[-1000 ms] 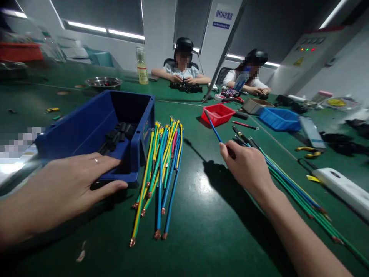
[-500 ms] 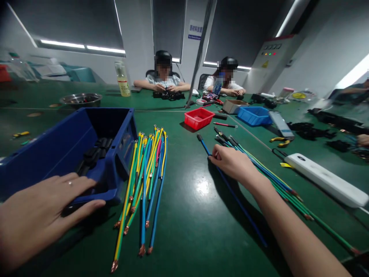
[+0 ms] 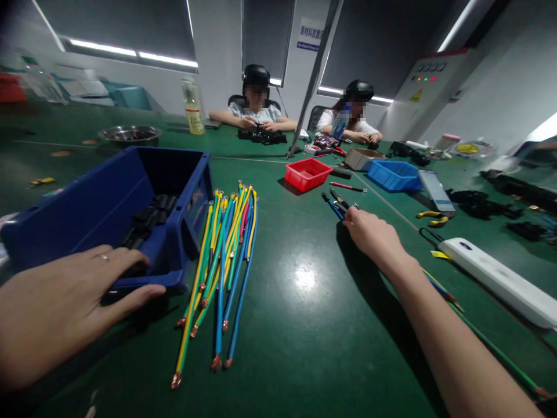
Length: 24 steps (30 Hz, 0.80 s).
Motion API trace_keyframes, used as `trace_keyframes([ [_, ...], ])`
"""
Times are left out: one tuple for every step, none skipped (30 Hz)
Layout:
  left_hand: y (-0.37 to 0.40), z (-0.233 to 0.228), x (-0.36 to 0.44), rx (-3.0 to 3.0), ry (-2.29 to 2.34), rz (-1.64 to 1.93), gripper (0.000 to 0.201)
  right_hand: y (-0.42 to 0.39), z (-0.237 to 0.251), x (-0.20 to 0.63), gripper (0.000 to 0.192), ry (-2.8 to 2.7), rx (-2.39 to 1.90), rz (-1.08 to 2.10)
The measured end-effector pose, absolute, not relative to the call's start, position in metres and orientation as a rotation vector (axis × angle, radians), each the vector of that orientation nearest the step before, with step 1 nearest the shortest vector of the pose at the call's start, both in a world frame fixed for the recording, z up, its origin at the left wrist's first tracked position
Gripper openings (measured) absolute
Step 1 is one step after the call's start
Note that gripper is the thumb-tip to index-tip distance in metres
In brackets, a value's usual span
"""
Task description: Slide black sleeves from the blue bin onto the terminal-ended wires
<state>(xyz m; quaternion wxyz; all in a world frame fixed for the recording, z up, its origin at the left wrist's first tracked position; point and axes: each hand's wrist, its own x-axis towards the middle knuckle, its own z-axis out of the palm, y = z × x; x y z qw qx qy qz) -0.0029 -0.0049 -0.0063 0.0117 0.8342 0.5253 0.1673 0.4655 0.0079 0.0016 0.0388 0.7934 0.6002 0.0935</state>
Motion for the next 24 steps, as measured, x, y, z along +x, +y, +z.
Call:
trace_keyframes([
  [-0.007, 0.003, 0.002, 2.638, 1.660, 0.360, 0.066, 0.006, 0.004, 0.459, 0.028, 1.871, 2.414, 0.319],
  [-0.009, 0.011, 0.007, 2.655, 1.688, 0.261, 0.073, 0.004, 0.007, 0.452, 0.030, 1.913, 2.396, 0.363],
  [-0.011, 0.018, 0.011, 2.679, 1.682, 0.200, 0.076, 0.002, 0.009, 0.444, 0.033, 1.954, 2.393, 0.409],
  [-0.012, 0.023, 0.014, 2.708, 1.675, 0.176, 0.076, 0.000, 0.010, 0.435, 0.034, 2.015, 2.382, 0.504],
  [-0.013, 0.026, 0.017, 2.729, 1.663, 0.160, 0.074, -0.002, 0.010, 0.426, 0.033, 2.174, 2.284, 0.749],
  [-0.013, 0.028, 0.018, 2.746, 1.658, 0.155, 0.070, -0.003, 0.008, 0.416, 0.029, 2.373, 2.159, 0.939],
  [-0.014, 0.029, 0.019, 2.743, 1.657, 0.164, 0.068, -0.004, 0.005, 0.406, 0.026, 2.575, 2.038, 1.055],
  [-0.014, 0.029, 0.019, 2.740, 1.623, 0.208, 0.064, -0.004, 0.001, 0.396, 0.023, 2.777, 1.919, 1.080],
  [-0.014, 0.030, 0.018, 2.716, 1.581, 0.266, 0.059, -0.004, -0.004, 0.386, 0.021, 2.956, 1.794, 1.007],
  [-0.014, 0.031, 0.017, 2.679, 1.524, 0.339, 0.053, -0.004, -0.009, 0.378, 0.019, 3.096, 1.666, 0.897],
  [-0.015, 0.032, 0.015, 2.630, 1.461, 0.418, 0.045, -0.003, -0.014, 0.371, 0.019, 3.186, 1.550, 0.781],
  [-0.015, 0.034, 0.013, 2.568, 1.403, 0.492, 0.038, -0.002, -0.019, 0.365, 0.020, 3.228, 1.476, 0.677],
  [-0.015, 0.036, 0.012, 2.501, 1.355, 0.563, 0.032, -0.002, -0.022, 0.361, 0.020, 3.245, 1.451, 0.611],
  [-0.016, 0.038, 0.010, 2.437, 1.315, 0.622, 0.026, -0.002, -0.025, 0.357, 0.020, 3.245, 1.475, 0.563],
  [-0.016, 0.039, 0.009, 2.381, 1.282, 0.668, 0.022, -0.002, -0.026, 0.354, 0.021, 3.238, 1.522, 0.526],
  [-0.016, 0.040, 0.009, 2.342, 1.244, 0.705, 0.018, -0.003, -0.027, 0.351, 0.021, 3.231, 1.563, 0.505],
  [-0.017, 0.041, 0.008, 2.321, 1.201, 0.731, 0.014, -0.004, -0.026, 0.347, 0.022, 3.227, 1.574, 0.480],
  [-0.016, 0.040, 0.008, 2.322, 1.151, 0.755, 0.013, -0.005, -0.026, 0.343, 0.026, 3.222, 1.561, 0.434],
  [-0.016, 0.039, 0.009, 2.331, 1.107, 0.771, 0.014, -0.006, -0.025, 0.339, 0.033, 3.216, 1.522, 0.381],
  [-0.016, 0.037, 0.009, 2.341, 1.077, 0.782, 0.016, -0.007, -0.024, 0.335, 0.041, 3.208, 1.481, 0.315],
  [-0.015, 0.035, 0.009, 2.344, 1.062, 0.792, 0.017, -0.007, -0.024, 0.332, 0.047, 3.203, 1.448, 0.244],
  [-0.015, 0.032, 0.009, 2.338, 1.061, 0.802, 0.018, -0.007, -0.023, 0.330, 0.052, 3.195, 1.433, 0.169],
  [-0.014, 0.030, 0.009, 2.323, 1.069, 0.813, 0.018, -0.007, -0.023, 0.329, 0.054, 3.188, 1.431, 0.099],
  [-0.013, 0.027, 0.009, 2.308, 1.072, 0.826, 0.018, -0.007, -0.023, 0.329, 0.055, 3.183, 1.437, 0.045],
])
